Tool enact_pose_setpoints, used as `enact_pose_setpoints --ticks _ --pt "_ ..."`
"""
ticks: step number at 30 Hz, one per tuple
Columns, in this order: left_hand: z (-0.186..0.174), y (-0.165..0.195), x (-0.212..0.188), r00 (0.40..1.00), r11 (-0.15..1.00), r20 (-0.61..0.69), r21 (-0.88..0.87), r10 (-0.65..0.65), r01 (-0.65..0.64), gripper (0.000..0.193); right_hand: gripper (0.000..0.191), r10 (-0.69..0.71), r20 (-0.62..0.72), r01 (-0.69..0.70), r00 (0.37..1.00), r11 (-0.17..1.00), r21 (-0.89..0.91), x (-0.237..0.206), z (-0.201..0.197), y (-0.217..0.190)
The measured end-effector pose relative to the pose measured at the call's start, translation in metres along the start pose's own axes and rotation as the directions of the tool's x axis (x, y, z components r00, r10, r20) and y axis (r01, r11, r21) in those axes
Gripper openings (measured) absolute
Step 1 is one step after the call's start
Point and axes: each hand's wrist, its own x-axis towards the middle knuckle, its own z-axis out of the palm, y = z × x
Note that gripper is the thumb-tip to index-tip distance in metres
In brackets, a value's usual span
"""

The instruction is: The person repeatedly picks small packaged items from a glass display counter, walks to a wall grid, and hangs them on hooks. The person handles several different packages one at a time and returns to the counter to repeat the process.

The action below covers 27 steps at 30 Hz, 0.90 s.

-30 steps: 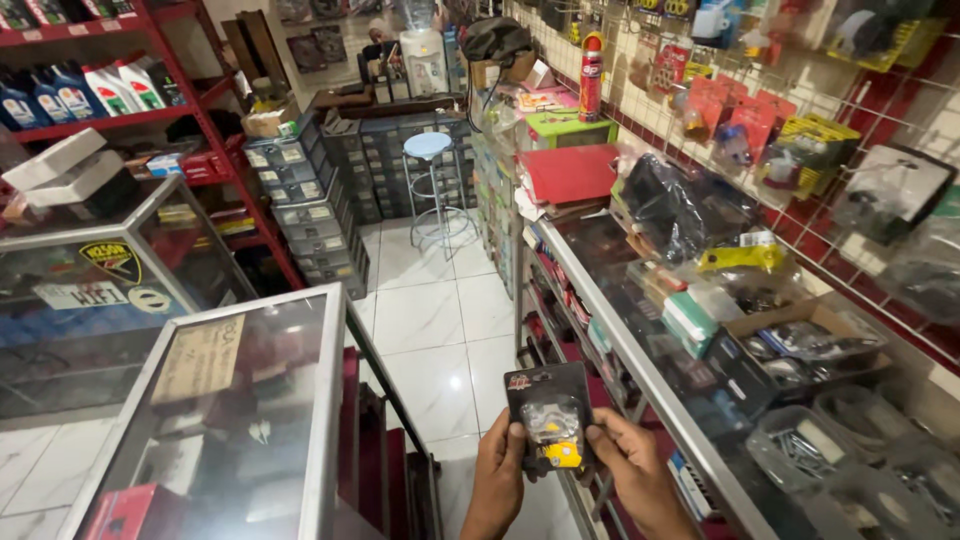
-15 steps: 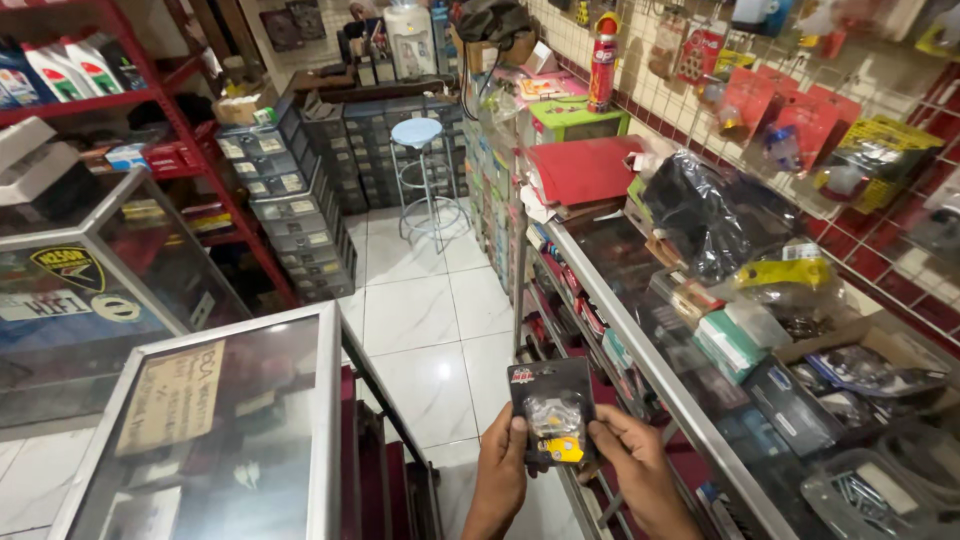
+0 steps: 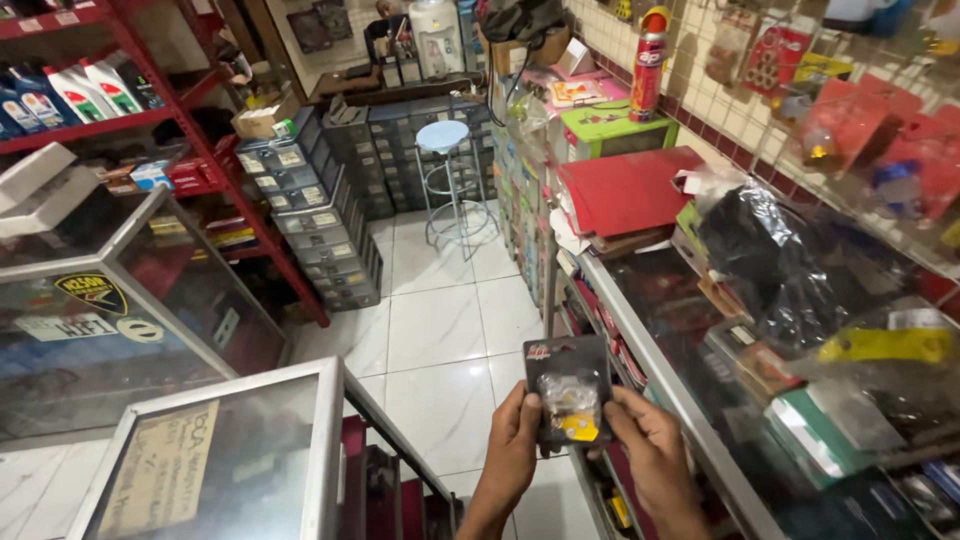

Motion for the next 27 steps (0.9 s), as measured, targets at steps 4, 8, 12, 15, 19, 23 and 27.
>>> enact_pose_setpoints --ticks 4,8,12,15,19,23,27 --pt "0.005 -0.004 0.052 0.998 0.998 0.05 -0.048 -0.036 0.039 0.026 0.029 -0.08 -0.034 0.08 0.996 0.997 0.0 0.046 -0.008 -0.007" --pt "0.015 -0.011 0.093 0.997 1.0 0.074 -0.013 0.013 -0.012 0.024 0.03 -0.081 -0.065 0.084 0.995 0.995 0.047 0.085 -0.019 -0.011" --pt "0.017 -0.022 0.122 0.999 0.997 0.047 0.072 -0.01 0.006 0.026 0.028 -0.046 -0.047 0.048 0.998 0.998 0.028 0.116 -0.034 -0.007" --pt "0.017 -0.029 0.141 1.0 0.997 0.015 0.073 -0.026 0.025 0.026 0.029 -0.06 -0.029 0.06 0.998 0.998 0.005 0.135 -0.035 -0.001" --pt "0.009 -0.038 0.166 1.0 0.999 0.017 0.05 -0.022 0.021 0.027 0.028 -0.055 -0.021 0.055 0.998 0.998 0.026 0.163 -0.034 0.004" --pt "-0.005 -0.058 0.201 0.999 0.999 0.017 0.02 -0.031 0.031 0.028 0.029 -0.044 -0.05 0.043 0.998 0.999 -0.024 0.198 -0.03 0.017" --pt "-0.026 -0.076 0.245 0.999 1.0 0.024 -0.022 -0.022 0.022 0.029 0.033 0.011 -0.076 -0.018 0.997 0.996 -0.084 0.243 -0.025 0.031"
